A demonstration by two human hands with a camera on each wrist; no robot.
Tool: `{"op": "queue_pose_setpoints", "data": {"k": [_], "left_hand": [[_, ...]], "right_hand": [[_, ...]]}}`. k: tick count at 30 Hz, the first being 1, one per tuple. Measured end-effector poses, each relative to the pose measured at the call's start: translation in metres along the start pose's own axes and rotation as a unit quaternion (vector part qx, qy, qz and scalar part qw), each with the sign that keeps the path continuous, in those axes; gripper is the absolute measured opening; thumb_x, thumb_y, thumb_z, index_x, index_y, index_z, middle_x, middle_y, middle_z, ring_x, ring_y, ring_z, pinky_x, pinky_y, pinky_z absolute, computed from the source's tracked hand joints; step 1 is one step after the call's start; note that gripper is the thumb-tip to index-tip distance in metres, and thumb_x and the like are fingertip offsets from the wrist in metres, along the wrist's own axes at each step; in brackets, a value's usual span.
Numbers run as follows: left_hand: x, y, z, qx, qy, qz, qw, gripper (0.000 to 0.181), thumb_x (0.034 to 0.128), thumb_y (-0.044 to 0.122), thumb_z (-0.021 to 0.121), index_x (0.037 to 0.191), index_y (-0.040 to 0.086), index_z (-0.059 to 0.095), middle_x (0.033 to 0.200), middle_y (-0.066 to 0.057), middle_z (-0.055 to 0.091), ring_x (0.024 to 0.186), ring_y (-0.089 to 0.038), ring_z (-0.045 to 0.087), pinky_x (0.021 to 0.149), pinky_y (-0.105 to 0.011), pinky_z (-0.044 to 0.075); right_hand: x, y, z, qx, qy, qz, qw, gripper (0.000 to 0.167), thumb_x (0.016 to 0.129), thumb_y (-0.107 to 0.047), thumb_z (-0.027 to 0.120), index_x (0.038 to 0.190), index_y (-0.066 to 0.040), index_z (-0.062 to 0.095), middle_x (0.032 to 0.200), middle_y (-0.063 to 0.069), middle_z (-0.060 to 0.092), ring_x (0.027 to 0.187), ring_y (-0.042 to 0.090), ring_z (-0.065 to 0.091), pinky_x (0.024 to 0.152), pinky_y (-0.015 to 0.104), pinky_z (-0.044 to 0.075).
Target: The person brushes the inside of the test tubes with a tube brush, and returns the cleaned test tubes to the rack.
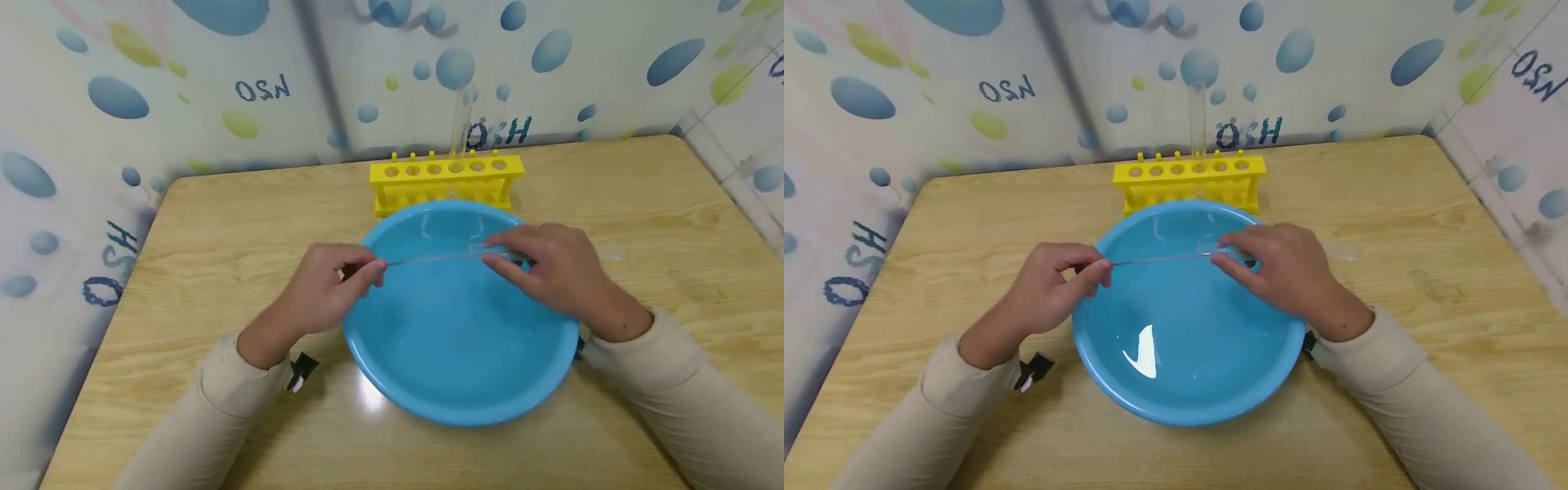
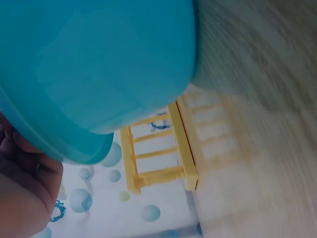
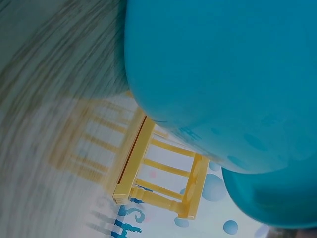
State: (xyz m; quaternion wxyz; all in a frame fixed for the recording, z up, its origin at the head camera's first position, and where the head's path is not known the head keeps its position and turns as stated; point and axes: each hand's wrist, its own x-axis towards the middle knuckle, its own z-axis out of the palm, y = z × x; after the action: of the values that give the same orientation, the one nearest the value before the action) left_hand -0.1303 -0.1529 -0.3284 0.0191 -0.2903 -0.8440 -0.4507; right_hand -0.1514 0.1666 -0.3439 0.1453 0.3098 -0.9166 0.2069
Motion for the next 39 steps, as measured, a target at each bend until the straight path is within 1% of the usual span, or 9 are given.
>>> {"op": "queue_pose_setpoints", "data": {"k": [5, 9, 13, 15, 18, 21, 24, 29, 39], "left_hand": [[0.0001, 0.0046, -0.0028, -0.051, -0.006, -0.042, 0.9978, 0.026, 0.0994, 0.008, 0.060, 0.075, 0.006, 0.068, 0.062, -0.003, 0.058, 0.057, -0.015, 0.051, 0.054, -0.026, 0.048], [-0.0007, 0.0066, -0.0053, -0.100, -0.020, -0.086, 0.9911, 0.032, 0.1021, 0.009, 0.054, 0.072, 0.004, 0.064, 0.060, -0.004, 0.052, 0.055, -0.017, 0.047, 0.051, -0.026, 0.043], [-0.0004, 0.0072, -0.0071, -0.143, -0.017, -0.107, 0.9839, 0.037, 0.1034, 0.010, 0.049, 0.069, 0.001, 0.056, 0.057, -0.006, 0.045, 0.052, -0.018, 0.040, 0.049, -0.026, 0.038], [-0.0008, 0.0064, -0.0060, -0.128, -0.017, -0.094, 0.9872, 0.037, 0.1034, 0.010, 0.049, 0.068, 0.002, 0.055, 0.057, -0.004, 0.043, 0.051, -0.017, 0.039, 0.049, -0.026, 0.036], [-0.0025, 0.0033, -0.0020, -0.067, -0.023, -0.059, 0.9958, 0.036, 0.1033, 0.010, 0.051, 0.068, 0.004, 0.056, 0.057, 0.000, 0.042, 0.052, -0.015, 0.039, 0.050, -0.024, 0.034], [-0.0034, -0.0001, 0.0014, -0.017, -0.028, -0.033, 0.9989, 0.036, 0.1029, 0.012, 0.054, 0.068, 0.005, 0.056, 0.059, 0.003, 0.043, 0.053, -0.012, 0.038, 0.051, -0.023, 0.033], [-0.0021, -0.0007, 0.0013, 0.011, -0.033, -0.035, 0.9988, 0.038, 0.1030, 0.015, 0.055, 0.065, 0.009, 0.054, 0.057, 0.004, 0.042, 0.051, -0.011, 0.037, 0.049, -0.023, 0.031], [-0.0003, 0.0004, 0.0016, 0.053, -0.051, -0.053, 0.9959, 0.042, 0.1030, 0.024, 0.057, 0.062, 0.016, 0.053, 0.053, 0.006, 0.040, 0.049, -0.010, 0.038, 0.048, -0.023, 0.032], [-0.0007, 0.0009, -0.0017, 0.063, -0.089, -0.063, 0.9920, 0.042, 0.1025, 0.027, 0.058, 0.062, 0.018, 0.054, 0.053, 0.008, 0.043, 0.049, -0.008, 0.039, 0.047, -0.022, 0.033]], "right_hand": [[-0.0003, 0.0008, 0.0007, 0.007, 0.007, -0.008, 0.9999, 0.028, 0.083, -0.026, 0.081, 0.109, -0.014, 0.077, 0.085, 0.002, 0.077, 0.070, 0.015, 0.067, 0.059, 0.030, 0.050], [-0.0019, 0.0002, 0.0023, 0.017, 0.006, -0.018, 0.9997, 0.030, 0.082, -0.025, 0.083, 0.109, -0.014, 0.077, 0.088, 0.002, 0.078, 0.073, 0.017, 0.070, 0.059, 0.030, 0.051], [-0.0016, 0.0001, 0.0026, 0.025, 0.016, -0.027, 0.9992, 0.033, 0.079, -0.024, 0.085, 0.110, -0.014, 0.077, 0.090, 0.002, 0.078, 0.073, 0.017, 0.070, 0.058, 0.030, 0.051], [-0.0016, 0.0003, 0.0027, 0.022, 0.018, -0.023, 0.9993, 0.033, 0.079, -0.025, 0.085, 0.110, -0.015, 0.078, 0.090, 0.002, 0.078, 0.071, 0.017, 0.069, 0.058, 0.029, 0.050], [-0.0032, 0.0006, 0.0035, 0.016, 0.015, -0.011, 0.9997, 0.032, 0.080, -0.026, 0.085, 0.109, -0.015, 0.077, 0.090, 0.003, 0.078, 0.071, 0.017, 0.069, 0.058, 0.031, 0.052], [-0.0049, 0.0011, 0.0041, 0.012, 0.011, -0.003, 0.9999, 0.030, 0.081, -0.027, 0.084, 0.108, -0.014, 0.077, 0.091, 0.004, 0.078, 0.074, 0.019, 0.071, 0.060, 0.035, 0.054], [-0.0042, 0.0017, 0.0032, 0.012, 0.012, -0.008, 0.9998, 0.030, 0.081, -0.027, 0.084, 0.107, -0.013, 0.077, 0.091, 0.005, 0.078, 0.076, 0.021, 0.072, 0.061, 0.038, 0.056], [-0.0026, 0.0010, 0.0022, 0.006, 0.007, -0.009, 0.9999, 0.030, 0.081, -0.028, 0.083, 0.106, -0.012, 0.077, 0.089, 0.005, 0.078, 0.074, 0.020, 0.071, 0.060, 0.036, 0.054], [-0.0024, 0.0006, 0.0029, 0.006, 0.009, -0.009, 0.9999, 0.030, 0.082, -0.029, 0.083, 0.106, -0.012, 0.077, 0.090, 0.006, 0.078, 0.075, 0.021, 0.072, 0.061, 0.039, 0.055]]}}
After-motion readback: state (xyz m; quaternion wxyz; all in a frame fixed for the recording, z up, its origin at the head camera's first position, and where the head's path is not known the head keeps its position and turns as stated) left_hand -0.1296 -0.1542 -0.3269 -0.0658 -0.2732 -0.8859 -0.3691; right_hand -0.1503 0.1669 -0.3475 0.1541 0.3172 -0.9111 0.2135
